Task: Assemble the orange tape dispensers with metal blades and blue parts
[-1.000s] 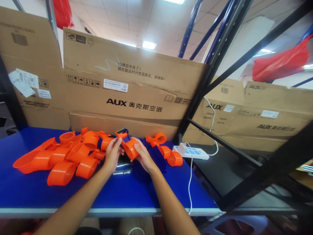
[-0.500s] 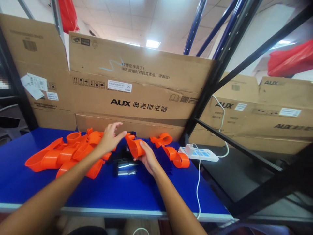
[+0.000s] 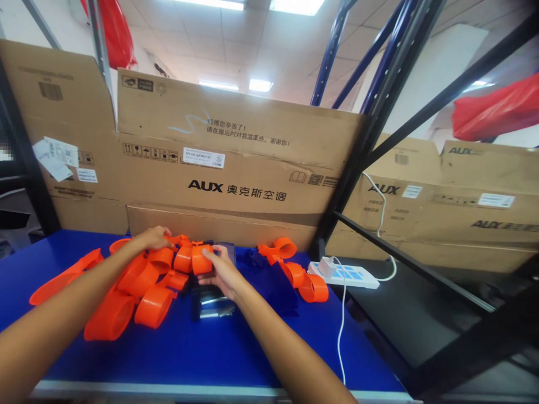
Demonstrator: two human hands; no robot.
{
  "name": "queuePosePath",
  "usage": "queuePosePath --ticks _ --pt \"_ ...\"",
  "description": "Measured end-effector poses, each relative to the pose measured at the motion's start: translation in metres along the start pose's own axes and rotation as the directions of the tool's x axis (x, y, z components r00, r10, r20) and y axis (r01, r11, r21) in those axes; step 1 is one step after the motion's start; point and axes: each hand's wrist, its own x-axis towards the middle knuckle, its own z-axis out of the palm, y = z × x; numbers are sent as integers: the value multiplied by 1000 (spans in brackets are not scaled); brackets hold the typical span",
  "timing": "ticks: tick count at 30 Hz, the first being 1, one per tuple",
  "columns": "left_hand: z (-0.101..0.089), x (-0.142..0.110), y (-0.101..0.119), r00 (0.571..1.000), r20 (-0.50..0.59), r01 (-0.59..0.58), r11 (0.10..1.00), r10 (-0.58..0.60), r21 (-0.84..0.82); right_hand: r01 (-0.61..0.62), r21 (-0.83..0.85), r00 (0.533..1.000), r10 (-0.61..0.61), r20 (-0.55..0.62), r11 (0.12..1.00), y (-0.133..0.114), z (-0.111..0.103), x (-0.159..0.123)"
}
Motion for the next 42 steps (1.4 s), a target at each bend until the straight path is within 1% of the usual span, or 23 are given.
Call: queuePosePath --ticks 3,7,10,13,18,23,29,32,35,37,39,42 --pt "-1 1 4 1000 -7 -27 1000 27 -2 -13 -24 1000 13 1 1000 1 3 4" --pt "-11 -2 10 997 -40 -67 997 66 -25 12 -5 999 -12 -38 1000 2 6 6" --pt "-19 -7 15 993 -67 -96 995 94 -36 17 10 998 -17 -62 1000 4 3 7" --pt "-25 -14 20 989 -90 -125 991 121 -42 -4 9 997 5 -71 1000 5 -2 12" --pt "-36 -23 36 976 -147 -171 983 160 -65 -60 -5 997 60 -50 998 6 -5 25" --pt "-45 -30 53 962 -207 -202 973 177 -108 -58 10 998 58 -17 998 9 1 32" --pt "-46 -42 75 953 -240 -246 937 186 -247 -55 14 998 55 8 998 13 12 32" --pt "-40 -50 86 945 -268 -281 888 188 -365 -33 -4 999 33 -20 999 10 8 30" --pt "-25 -59 101 937 -304 -312 803 172 -508 50 -22 992 -52 -117 999 -2 -9 27" --pt "-8 -65 113 935 -315 -328 728 160 -602 147 -27 968 -149 -204 989 -16 -25 24" --pt "14 -73 126 937 -318 -331 648 142 -686 228 -34 937 -229 -265 973 -29 -42 20" --pt "52 -89 147 953 -273 -303 515 134 -802 274 -54 918 -278 -282 960 -41 -60 13"
